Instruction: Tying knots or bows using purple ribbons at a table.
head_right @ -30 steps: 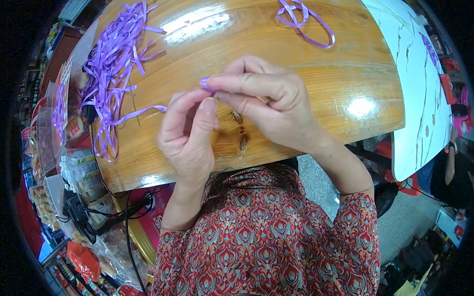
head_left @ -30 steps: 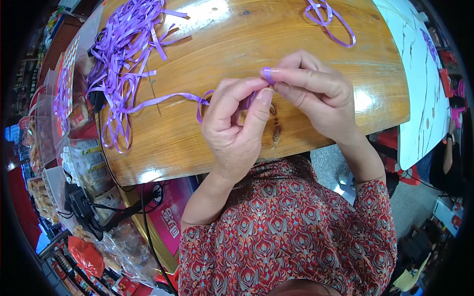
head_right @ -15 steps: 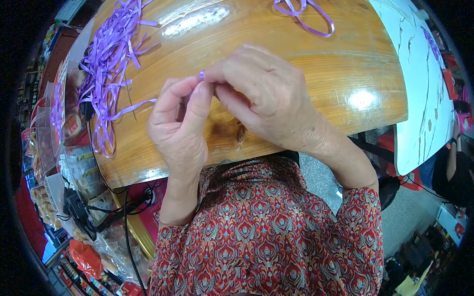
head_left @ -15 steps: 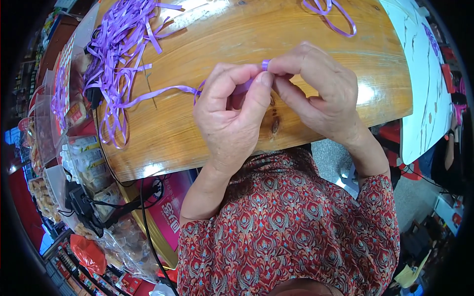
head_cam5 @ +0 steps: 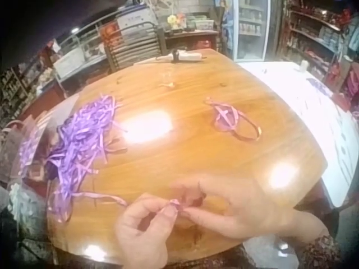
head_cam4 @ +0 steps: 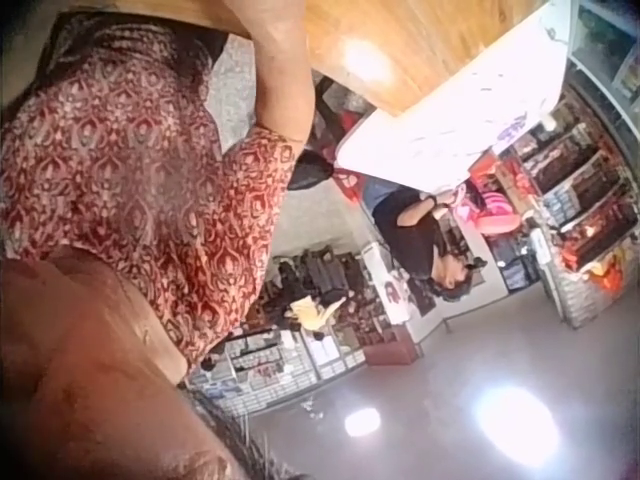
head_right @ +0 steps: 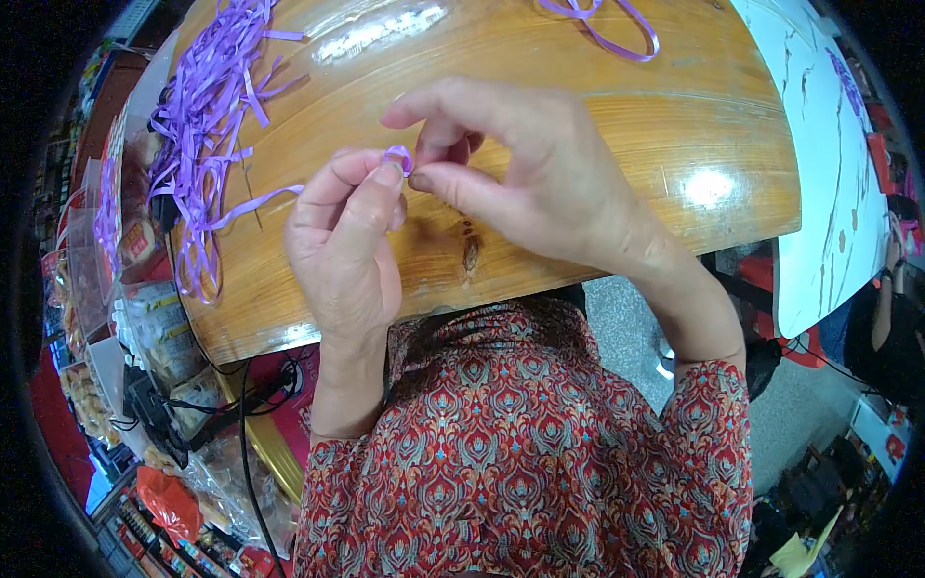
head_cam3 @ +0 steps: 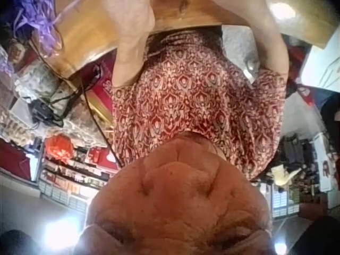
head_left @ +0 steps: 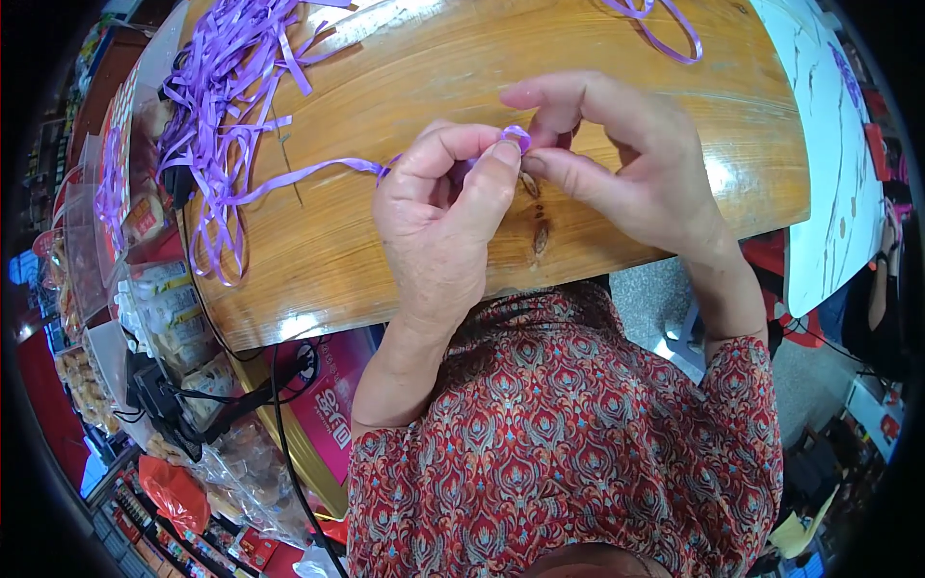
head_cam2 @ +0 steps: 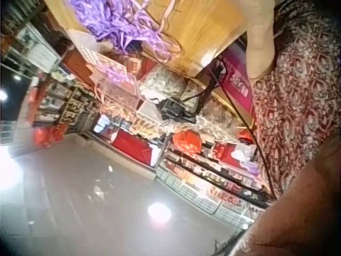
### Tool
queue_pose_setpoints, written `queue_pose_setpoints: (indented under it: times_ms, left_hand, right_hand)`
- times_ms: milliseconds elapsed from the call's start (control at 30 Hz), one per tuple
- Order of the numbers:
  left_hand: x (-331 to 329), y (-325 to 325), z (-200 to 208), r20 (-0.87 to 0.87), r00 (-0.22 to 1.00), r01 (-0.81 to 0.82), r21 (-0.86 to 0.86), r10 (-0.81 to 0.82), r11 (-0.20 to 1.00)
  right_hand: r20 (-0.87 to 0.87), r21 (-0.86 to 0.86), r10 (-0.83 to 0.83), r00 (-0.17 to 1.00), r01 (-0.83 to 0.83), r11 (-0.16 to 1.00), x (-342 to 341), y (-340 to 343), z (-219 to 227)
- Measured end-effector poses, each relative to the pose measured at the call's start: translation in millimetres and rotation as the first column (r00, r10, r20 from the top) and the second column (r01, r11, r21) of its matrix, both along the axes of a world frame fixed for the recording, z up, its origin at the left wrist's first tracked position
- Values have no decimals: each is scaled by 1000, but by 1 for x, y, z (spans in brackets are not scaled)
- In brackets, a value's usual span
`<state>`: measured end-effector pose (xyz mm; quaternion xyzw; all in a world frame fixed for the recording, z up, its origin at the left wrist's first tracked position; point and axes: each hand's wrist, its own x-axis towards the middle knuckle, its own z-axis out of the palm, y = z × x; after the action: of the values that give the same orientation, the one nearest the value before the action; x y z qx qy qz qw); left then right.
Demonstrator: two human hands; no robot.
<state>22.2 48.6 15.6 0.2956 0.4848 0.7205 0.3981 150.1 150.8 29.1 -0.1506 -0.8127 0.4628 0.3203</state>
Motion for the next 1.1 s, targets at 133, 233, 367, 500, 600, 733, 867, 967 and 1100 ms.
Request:
queue_pose_setpoints:
  times_ms: [133, 233, 367, 500, 600, 733, 867, 967, 1100]
  left_hand:
    - [-6, -4, 2, -171, 985, -18, -63, 7, 998]
    - [-14, -5, 8, -229, 973, 12, -102, -35, 995]
    - [-22, -4, 19, -92, 982, 150, -171, -167, 974]
    - [-25, -5, 21, 5, 988, 156, -145, -157, 977]
    - [-23, -6, 25, -42, 991, 119, -204, -130, 972]
    - [-16, -3, 16, -5, 1000, 17, -161, -18, 987]
    - [-11, 1, 6, -33, 994, -111, -117, 108, 987]
    - [-9, -1, 3, -85, 985, -159, -103, 150, 982]
    - [-6, 0, 3, -138, 977, -168, -45, 160, 985]
  right_hand:
    - [-84, 681, 46, 995, 23, 732, -7, 8, 7]
    - [-46, 800, 185, 982, -75, 595, -12, 17, 14]
    - [2, 904, 286, 958, -124, 410, -14, 31, 23]
    - [15, 873, 296, 955, -157, 463, -13, 35, 42]
    - [52, 721, 185, 981, -165, 673, -9, 27, 68]
    - [-251, 793, 231, 940, 63, 606, -29, 48, 31]
    - [-617, 782, 456, 642, 438, 443, -45, 56, -5]
    - [-91, 380, 11, 996, 24, 925, -15, 12, 11]
    - [-87, 216, -10, 996, 28, 976, -19, 7, 10]
